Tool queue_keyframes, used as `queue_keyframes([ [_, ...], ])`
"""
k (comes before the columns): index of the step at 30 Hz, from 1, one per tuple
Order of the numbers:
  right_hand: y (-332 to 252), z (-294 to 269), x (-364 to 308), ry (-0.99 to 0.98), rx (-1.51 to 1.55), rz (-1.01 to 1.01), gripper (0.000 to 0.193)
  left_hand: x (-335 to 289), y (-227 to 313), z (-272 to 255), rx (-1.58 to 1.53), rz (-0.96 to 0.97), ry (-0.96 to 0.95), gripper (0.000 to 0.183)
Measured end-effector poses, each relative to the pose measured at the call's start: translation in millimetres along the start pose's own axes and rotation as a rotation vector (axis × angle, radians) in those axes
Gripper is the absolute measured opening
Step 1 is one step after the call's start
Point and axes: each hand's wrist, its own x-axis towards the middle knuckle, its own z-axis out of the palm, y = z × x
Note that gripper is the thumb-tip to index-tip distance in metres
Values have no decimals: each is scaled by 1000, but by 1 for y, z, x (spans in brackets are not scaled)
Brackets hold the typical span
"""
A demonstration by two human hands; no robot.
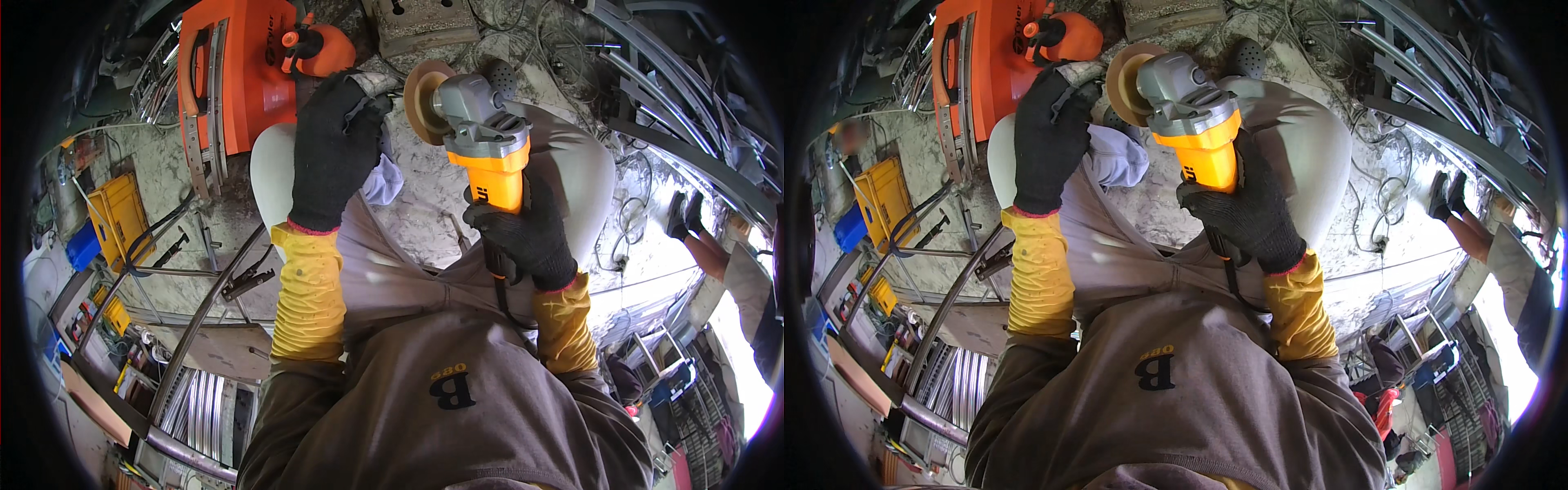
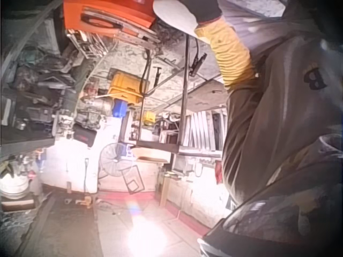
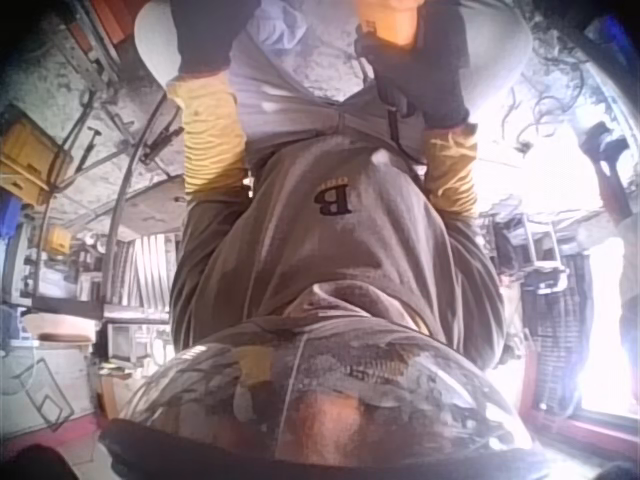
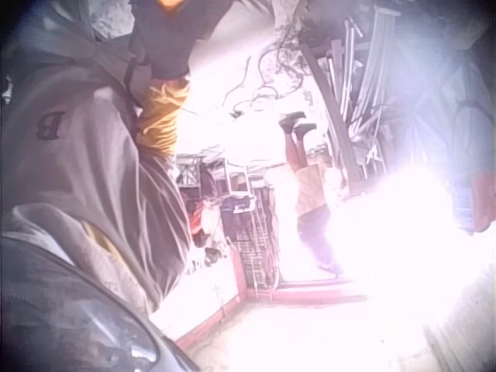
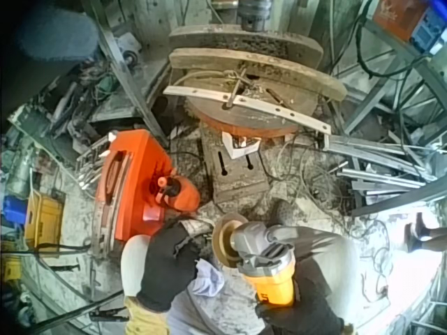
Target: The person grinds a small metal part using a handheld power angle grinder.
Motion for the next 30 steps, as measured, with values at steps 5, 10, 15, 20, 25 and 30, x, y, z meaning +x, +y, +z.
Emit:
queue_keyframes([
  [5, -1, 1, 1, 42, -143, -59, 35, -3, -7, -5, 84, -62, -34, 17],
  [10, 0, 0, 1, 38, 45, 24, 47, -5, -9, -6, 30, -187, 31, 19],
  [15, 2, 2, 0, 61, 135, 9, 36, -2, -4, -7, 15, -114, 0, 18],
  [20, -1, -3, -1, 17, 109, 18, 35, -2, -1, -5, -3, -114, 0, 18],
  [25, 3, -3, -1, -9, 69, 28, 46, -2, -5, -5, 90, -37, -25, 19],
  [30, 1, 0, 0, 10, 62, 33, 44, -1, -5, -4, 91, 33, -40, 23],
])
